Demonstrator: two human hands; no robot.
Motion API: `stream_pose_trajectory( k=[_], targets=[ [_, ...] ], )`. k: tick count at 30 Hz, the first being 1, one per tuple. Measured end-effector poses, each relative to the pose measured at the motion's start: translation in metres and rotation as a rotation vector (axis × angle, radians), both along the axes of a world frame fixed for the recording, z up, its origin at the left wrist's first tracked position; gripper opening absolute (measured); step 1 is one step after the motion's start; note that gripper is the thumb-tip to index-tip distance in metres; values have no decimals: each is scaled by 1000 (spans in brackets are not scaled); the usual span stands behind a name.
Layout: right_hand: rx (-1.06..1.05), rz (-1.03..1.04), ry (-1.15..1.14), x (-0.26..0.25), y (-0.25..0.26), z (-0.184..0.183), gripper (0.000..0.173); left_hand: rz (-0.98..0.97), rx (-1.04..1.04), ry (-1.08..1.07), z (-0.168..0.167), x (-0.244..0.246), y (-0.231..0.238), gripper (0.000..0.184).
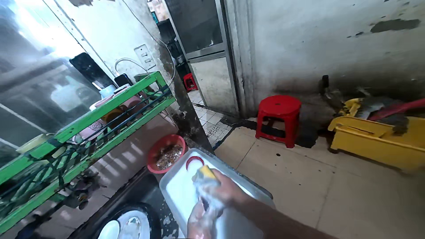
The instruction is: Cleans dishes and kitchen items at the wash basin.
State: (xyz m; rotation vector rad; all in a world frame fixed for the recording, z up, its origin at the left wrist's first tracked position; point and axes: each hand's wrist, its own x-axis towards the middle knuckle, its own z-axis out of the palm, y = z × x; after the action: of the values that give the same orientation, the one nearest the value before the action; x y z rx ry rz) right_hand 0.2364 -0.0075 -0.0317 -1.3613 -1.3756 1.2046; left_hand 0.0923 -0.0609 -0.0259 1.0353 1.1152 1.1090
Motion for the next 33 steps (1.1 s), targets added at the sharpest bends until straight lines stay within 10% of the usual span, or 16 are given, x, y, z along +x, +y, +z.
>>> stream_pose_trajectory(
  k=[3,8,12,17,22,25,29,33],
  targets=[
    [-261,28,136,3,24,8,59,-88,75,146,-5,-10,-2,36],
    [497,-65,-150,-37,-24,-9,64,50,86,209,-1,-36,8,16],
    [-213,16,198,-5,13,18,63,-1,36,-160,2,-36,9,26],
    [286,-263,110,-40,-18,-4,71,306,-84,-546,5,-17,28,24],
    [-213,-41,-39,-18,19,19,64,291,-102,-349,-4,-10,21,22],
    [259,38,-443,-42,-7,18,58,394,-177,-315,-4,-10,27,17],
    [1052,-154,-311,-69,-7,-36,51,467,-281,-607,16,-24,36,41],
    [465,-241,234,-61,-16,-23,74,390,-157,-612,17,-31,43,37]
  ],
)
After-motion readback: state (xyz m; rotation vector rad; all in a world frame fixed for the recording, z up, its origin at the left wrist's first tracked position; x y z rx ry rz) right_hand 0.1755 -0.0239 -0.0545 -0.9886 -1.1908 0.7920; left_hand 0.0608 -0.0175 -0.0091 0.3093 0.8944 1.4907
